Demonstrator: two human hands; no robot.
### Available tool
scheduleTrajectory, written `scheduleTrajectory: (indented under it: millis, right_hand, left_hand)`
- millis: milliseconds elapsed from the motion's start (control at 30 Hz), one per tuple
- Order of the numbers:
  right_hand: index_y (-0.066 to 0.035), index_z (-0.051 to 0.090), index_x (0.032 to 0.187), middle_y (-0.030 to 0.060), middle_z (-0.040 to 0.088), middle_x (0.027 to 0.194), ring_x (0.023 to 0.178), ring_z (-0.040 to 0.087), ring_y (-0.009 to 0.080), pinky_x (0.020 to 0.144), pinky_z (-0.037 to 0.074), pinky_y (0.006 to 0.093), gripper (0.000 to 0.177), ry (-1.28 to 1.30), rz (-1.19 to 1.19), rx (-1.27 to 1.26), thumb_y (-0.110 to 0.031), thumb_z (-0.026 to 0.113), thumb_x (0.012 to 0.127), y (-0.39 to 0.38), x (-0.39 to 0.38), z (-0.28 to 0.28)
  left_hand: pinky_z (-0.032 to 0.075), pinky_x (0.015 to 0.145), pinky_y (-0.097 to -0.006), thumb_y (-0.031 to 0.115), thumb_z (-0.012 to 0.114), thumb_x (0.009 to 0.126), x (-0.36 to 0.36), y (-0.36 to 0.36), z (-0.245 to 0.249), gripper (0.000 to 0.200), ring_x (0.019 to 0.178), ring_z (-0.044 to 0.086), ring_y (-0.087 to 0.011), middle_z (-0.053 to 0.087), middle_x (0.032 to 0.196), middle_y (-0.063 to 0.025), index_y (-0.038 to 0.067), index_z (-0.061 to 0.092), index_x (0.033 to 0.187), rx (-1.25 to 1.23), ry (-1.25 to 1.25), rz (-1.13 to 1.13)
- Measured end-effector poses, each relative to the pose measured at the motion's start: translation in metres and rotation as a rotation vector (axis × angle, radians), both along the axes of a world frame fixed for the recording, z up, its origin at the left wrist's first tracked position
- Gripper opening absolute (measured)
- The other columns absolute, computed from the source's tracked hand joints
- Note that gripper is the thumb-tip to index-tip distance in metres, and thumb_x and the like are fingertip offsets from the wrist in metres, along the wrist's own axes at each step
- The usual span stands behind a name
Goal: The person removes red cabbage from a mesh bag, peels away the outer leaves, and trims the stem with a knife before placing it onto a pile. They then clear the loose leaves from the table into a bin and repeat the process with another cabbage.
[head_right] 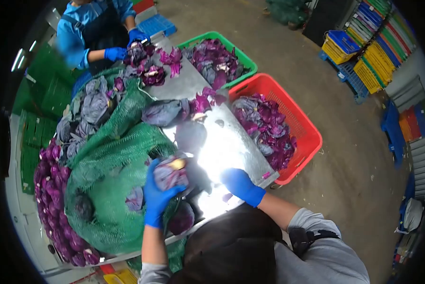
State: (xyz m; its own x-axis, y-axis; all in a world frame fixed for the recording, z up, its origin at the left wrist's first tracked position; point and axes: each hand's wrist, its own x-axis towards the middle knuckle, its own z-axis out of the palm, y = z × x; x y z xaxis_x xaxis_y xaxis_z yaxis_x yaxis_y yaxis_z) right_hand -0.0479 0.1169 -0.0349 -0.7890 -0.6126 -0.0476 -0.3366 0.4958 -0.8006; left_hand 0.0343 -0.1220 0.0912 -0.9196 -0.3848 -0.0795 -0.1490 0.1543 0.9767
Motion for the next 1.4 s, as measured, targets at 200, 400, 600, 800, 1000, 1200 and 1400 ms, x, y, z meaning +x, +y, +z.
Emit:
scheduleTrajectory:
  millis: [200, 400, 600, 800, 1000, 1200, 1400]
  right_hand:
    - [-0.006, 0.056, 0.105, 0.0156, 0.065, 0.082, 0.067, 0.064, 0.0315, 0.062, 0.050, 0.0374, 0.019, 0.048, -0.122, -0.140, -0.017, 0.056, 0.088, 0.021, 0.005, 0.041]
    - [-0.006, 0.052, 0.096, 0.0213, 0.058, 0.065, 0.061, 0.060, 0.0396, 0.052, 0.046, 0.0455, 0.017, 0.036, -0.108, -0.088, -0.021, 0.055, 0.089, 0.018, 0.003, 0.044]
    - [-0.004, 0.048, 0.095, 0.0219, 0.060, 0.070, 0.069, 0.061, 0.0413, 0.059, 0.047, 0.0477, 0.020, -0.215, -0.064, -0.030, -0.023, 0.051, 0.089, 0.008, -0.017, 0.042]
    - [0.000, 0.055, 0.097, 0.0173, 0.061, 0.085, 0.078, 0.061, 0.0313, 0.069, 0.049, 0.0378, 0.019, -0.121, 0.079, 0.322, -0.014, 0.048, 0.086, -0.004, -0.042, 0.049]
    - [-0.004, 0.045, 0.127, 0.0152, 0.063, 0.096, 0.084, 0.063, 0.0283, 0.076, 0.050, 0.0369, 0.044, -0.063, 0.025, 0.098, -0.022, 0.050, 0.088, -0.021, -0.053, 0.027]
    - [-0.007, 0.038, 0.137, 0.0107, 0.062, 0.099, 0.083, 0.060, 0.0158, 0.074, 0.050, 0.0292, 0.050, -0.586, -0.003, -0.068, -0.022, 0.053, 0.091, 0.010, -0.042, 0.045]
    - [-0.002, 0.054, 0.115, 0.0142, 0.066, 0.084, 0.073, 0.063, 0.0184, 0.068, 0.050, 0.0320, 0.032, -0.187, -0.444, 0.115, -0.021, 0.058, 0.088, 0.070, -0.080, 0.057]
  left_hand:
    - [0.045, 0.091, -0.0445, 0.054, 0.081, 0.051, -0.055, 0.061, -0.041, 0.108, 0.109, 0.051, -0.0412, 0.045, 0.124, -0.0260, -0.003, 0.036, 0.130, -0.740, -0.265, -0.092]
    - [0.049, 0.081, -0.0452, 0.060, 0.079, 0.051, -0.080, 0.061, -0.031, 0.111, 0.098, 0.058, -0.0411, 0.048, 0.116, -0.0283, -0.007, 0.035, 0.129, -0.812, -0.383, -0.222]
    - [0.050, 0.077, -0.0440, 0.060, 0.076, 0.053, -0.089, 0.065, -0.029, 0.101, 0.093, 0.060, -0.0392, 0.052, 0.109, -0.0264, -0.004, 0.042, 0.122, -0.890, -0.415, -0.206]
    - [0.051, 0.072, -0.0441, 0.061, 0.076, 0.051, -0.103, 0.065, -0.025, 0.096, 0.085, 0.061, -0.0393, 0.054, 0.106, -0.0258, -0.002, 0.045, 0.116, -0.866, -0.521, -0.214]
    - [0.051, 0.072, -0.0444, 0.059, 0.078, 0.051, -0.100, 0.065, -0.025, 0.090, 0.087, 0.062, -0.0384, 0.055, 0.103, -0.0244, 0.002, 0.048, 0.114, -0.889, -0.482, -0.221]
    - [0.049, 0.086, -0.0405, 0.043, 0.084, 0.052, -0.058, 0.053, -0.051, 0.093, 0.101, 0.058, -0.0336, 0.052, 0.116, -0.0206, 0.004, 0.043, 0.126, -0.538, -0.199, -0.170]
    - [0.038, 0.102, -0.0356, 0.019, 0.091, 0.048, -0.047, 0.080, -0.087, 0.107, 0.117, 0.045, -0.0226, 0.044, 0.124, -0.0123, 0.001, 0.032, 0.136, 0.262, 0.124, -0.166]
